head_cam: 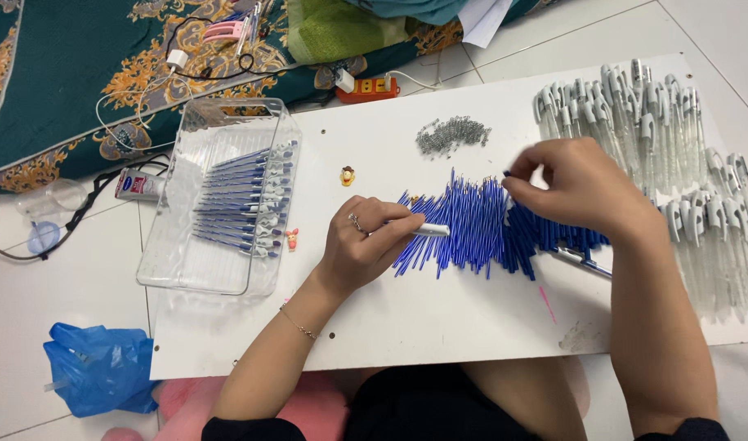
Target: The person assembles ballpoint pens by inserting blue ink cartridges into white pen bodies, placing a small metal component onto the tip, and putting the finished pens into a clear container.
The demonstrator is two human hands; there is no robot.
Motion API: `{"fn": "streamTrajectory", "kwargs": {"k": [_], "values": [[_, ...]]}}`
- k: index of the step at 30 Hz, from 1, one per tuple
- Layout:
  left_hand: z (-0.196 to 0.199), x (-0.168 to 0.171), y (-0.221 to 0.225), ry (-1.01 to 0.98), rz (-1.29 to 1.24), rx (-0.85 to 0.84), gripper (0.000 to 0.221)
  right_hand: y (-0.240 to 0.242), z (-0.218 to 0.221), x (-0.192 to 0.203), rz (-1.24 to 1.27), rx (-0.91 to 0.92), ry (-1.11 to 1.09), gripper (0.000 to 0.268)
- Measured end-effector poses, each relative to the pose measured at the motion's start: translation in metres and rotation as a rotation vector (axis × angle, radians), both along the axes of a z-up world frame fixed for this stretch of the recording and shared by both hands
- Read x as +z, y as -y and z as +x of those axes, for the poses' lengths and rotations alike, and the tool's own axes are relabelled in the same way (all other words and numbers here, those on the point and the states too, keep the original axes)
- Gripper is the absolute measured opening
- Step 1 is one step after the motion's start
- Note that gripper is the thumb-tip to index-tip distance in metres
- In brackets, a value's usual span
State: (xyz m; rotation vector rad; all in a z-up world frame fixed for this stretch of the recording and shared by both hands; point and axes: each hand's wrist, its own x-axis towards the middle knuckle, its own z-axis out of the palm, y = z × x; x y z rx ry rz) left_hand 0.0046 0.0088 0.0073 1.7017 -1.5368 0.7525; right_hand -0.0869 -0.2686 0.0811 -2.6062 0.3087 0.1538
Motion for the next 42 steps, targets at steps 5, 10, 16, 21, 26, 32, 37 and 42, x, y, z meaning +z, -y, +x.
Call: {"fn": "streamTrajectory", "kwargs": {"k": [5,10,16,21,26,32,37,42], "values": [[-0.002,0.004,0.002,0.027,-0.053,0.079,0.015,-0.012,-0.007,-0.014,0.537,0.285,0.497,0.011],[-0.001,0.003,0.0,0.008,-0.068,0.148,0.014,-0.022,-0.004,-0.023,0.72,0.436,0.744,0.01],[-0.001,-0.001,0.004,-0.098,-0.128,0.239,0.012,-0.031,0.0,-0.027,0.774,0.405,0.877,0.012],[0.0,0.001,0.005,-0.099,-0.156,0.216,0.013,-0.039,-0.002,-0.021,0.752,0.418,0.865,0.007],[-0.003,0.002,0.005,-0.108,-0.146,0.204,0.011,-0.041,-0.003,-0.02,0.713,0.408,0.849,0.009],[-0.003,0.003,0.004,-0.079,-0.193,0.199,0.012,-0.05,-0.002,-0.016,0.674,0.42,0.858,0.013],[-0.005,0.001,0.004,-0.075,-0.219,0.194,0.01,-0.051,0.001,-0.031,0.625,0.452,0.868,0.017],[-0.003,0.009,0.004,-0.034,-0.212,0.182,0.015,-0.053,0.004,-0.043,0.469,0.48,0.882,0.025]]}}
